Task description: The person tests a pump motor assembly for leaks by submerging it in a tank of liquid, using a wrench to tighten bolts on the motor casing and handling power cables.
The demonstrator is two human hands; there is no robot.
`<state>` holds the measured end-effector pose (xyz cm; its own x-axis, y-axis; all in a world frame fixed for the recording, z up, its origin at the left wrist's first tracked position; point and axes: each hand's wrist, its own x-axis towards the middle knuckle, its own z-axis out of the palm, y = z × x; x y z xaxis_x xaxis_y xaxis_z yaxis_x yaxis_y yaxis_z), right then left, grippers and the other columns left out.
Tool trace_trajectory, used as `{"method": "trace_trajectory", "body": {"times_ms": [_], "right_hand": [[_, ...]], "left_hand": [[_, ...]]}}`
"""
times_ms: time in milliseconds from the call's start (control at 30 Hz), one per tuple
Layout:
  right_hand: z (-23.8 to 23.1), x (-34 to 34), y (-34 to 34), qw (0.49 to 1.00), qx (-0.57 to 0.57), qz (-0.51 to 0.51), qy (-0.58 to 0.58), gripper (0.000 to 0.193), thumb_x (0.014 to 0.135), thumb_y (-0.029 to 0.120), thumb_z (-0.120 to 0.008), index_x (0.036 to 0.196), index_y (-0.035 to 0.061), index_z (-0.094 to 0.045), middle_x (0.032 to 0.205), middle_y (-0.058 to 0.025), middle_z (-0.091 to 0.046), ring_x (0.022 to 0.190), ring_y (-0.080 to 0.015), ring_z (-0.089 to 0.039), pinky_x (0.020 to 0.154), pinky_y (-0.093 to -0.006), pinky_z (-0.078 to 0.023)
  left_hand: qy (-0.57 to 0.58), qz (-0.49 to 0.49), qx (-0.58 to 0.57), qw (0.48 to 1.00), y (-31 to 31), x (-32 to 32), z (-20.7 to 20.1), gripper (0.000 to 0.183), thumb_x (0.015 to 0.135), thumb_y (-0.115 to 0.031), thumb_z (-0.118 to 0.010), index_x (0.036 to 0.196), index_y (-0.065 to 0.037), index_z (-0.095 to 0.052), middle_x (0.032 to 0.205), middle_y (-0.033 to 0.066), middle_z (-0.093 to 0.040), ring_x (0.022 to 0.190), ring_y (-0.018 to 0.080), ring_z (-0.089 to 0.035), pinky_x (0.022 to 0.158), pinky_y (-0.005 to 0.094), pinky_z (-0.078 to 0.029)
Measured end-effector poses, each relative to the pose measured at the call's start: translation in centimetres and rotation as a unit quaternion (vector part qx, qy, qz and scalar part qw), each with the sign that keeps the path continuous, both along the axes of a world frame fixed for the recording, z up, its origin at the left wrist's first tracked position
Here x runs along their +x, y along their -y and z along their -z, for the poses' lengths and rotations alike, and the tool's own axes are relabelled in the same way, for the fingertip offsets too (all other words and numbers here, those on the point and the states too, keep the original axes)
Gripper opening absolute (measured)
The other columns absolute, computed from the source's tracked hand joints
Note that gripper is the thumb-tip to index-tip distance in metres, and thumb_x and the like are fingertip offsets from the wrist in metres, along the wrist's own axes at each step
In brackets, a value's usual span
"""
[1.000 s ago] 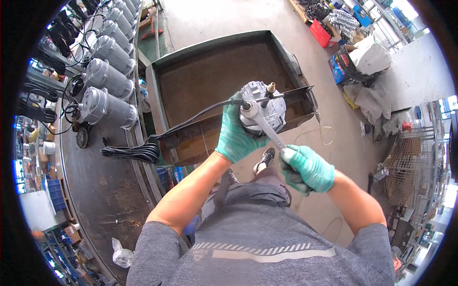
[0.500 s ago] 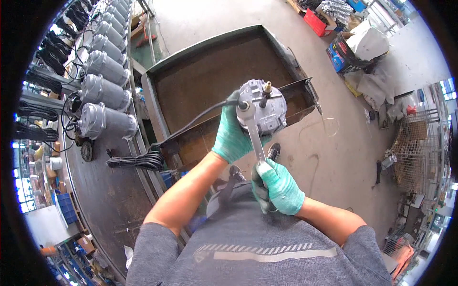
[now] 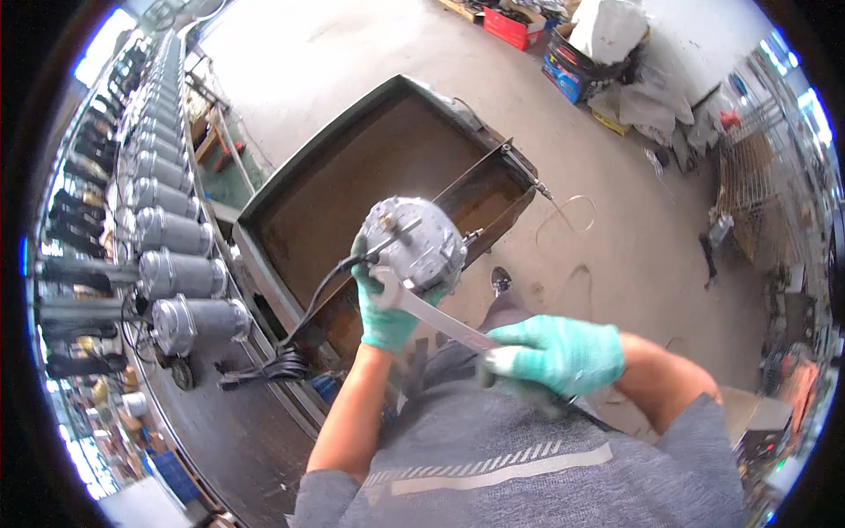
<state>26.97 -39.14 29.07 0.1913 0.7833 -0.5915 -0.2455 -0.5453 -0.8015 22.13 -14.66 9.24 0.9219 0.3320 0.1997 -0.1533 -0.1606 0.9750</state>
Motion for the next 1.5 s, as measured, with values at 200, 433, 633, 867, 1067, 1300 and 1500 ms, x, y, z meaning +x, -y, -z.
{"method": "trace_trajectory", "body": {"times_ms": [200, 433, 633, 867, 1067, 1300, 1500], "right_hand": [[4.0, 9.2, 10.7, 0.984, -0.104, 0.120, 0.080, 0.039, 0.103, 0.035, -0.055, 0.124, 0.0048, -0.068, 0.089, -0.0065, -0.072, 0.080, -0.0172, -0.066, 0.069, -0.0343, -0.055], [23.6, 24.8, 16.1, 0.829, -0.142, 0.350, 0.413, 0.038, 0.103, 0.037, -0.055, 0.117, 0.0035, -0.065, 0.095, -0.0239, -0.071, 0.090, -0.0423, -0.069, 0.083, -0.0518, -0.054], [38.7, 35.1, 14.6, 0.857, -0.180, 0.316, 0.365, 0.037, 0.101, 0.039, -0.056, 0.121, 0.0090, -0.065, 0.106, -0.0247, -0.072, 0.101, -0.0466, -0.067, 0.087, -0.0554, -0.053], [46.2, 39.5, 9.9, 0.903, -0.103, 0.283, 0.307, 0.038, 0.099, 0.038, -0.060, 0.122, 0.0085, -0.066, 0.112, -0.0225, -0.072, 0.104, -0.0430, -0.068, 0.091, -0.0526, -0.054], [47.1, 41.4, 6.0, 0.921, -0.062, 0.239, 0.301, 0.039, 0.100, 0.036, -0.057, 0.126, 0.0077, -0.066, 0.120, -0.0210, -0.070, 0.110, -0.0411, -0.067, 0.095, -0.0504, -0.053], [48.5, 40.2, 3.4, 0.926, -0.059, 0.108, 0.357, 0.041, 0.100, 0.037, -0.058, 0.128, 0.0082, -0.065, 0.118, -0.0209, -0.066, 0.110, -0.0412, -0.065, 0.095, -0.0507, -0.053], [47.2, 40.6, 5.9, 0.961, -0.047, 0.094, 0.256, 0.051, 0.102, 0.040, -0.055, 0.141, 0.0089, -0.059, 0.136, -0.0219, -0.062, 0.125, -0.0402, -0.060, 0.106, -0.0493, -0.049]], "left_hand": [[0.052, -0.037, 0.085, 0.994, -0.5, 0.7, -3.3, 0.118, 0.079, -0.052, -0.085, 0.163, -0.002, -0.020, 0.168, 0.0152, -0.025, 0.149, 0.0295, -0.036, 0.124, 0.0437, -0.030], [-0.085, -0.167, 0.161, 0.969, 1.2, 2.7, -6.0, 0.087, 0.102, -0.062, -0.048, 0.152, 0.008, -0.041, 0.160, 0.0220, -0.043, 0.145, 0.0346, -0.044, 0.123, 0.0477, -0.032], [-0.171, -0.214, 0.275, 0.921, -0.3, 0.9, -4.9, 0.087, 0.103, -0.061, -0.046, 0.156, 0.007, -0.036, 0.158, 0.0227, -0.044, 0.144, 0.0358, -0.045, 0.123, 0.0487, -0.033], [-0.249, -0.222, 0.393, 0.857, -1.2, -0.3, -6.3, 0.087, 0.104, -0.059, -0.047, 0.159, 0.006, -0.030, 0.156, 0.0239, -0.045, 0.143, 0.0373, -0.046, 0.122, 0.0499, -0.035], [-0.258, -0.187, 0.475, 0.820, 0.3, 0.9, -7.6, 0.079, 0.089, -0.025, -0.078, 0.155, 0.000, -0.042, 0.156, 0.0168, -0.047, 0.142, 0.0333, -0.046, 0.120, 0.0482, -0.036], [-0.276, -0.183, 0.480, 0.812, 0.6, 0.5, -7.4, 0.078, 0.092, -0.030, -0.075, 0.155, -0.001, -0.041, 0.156, 0.0177, -0.046, 0.144, 0.0339, -0.044, 0.122, 0.0485, -0.032], [-0.253, -0.166, 0.469, 0.830, -0.1, -1.0, -6.9, 0.076, 0.095, -0.034, -0.071, 0.155, -0.001, -0.040, 0.157, 0.0179, -0.045, 0.146, 0.0338, -0.042, 0.124, 0.0483, -0.029]]}}
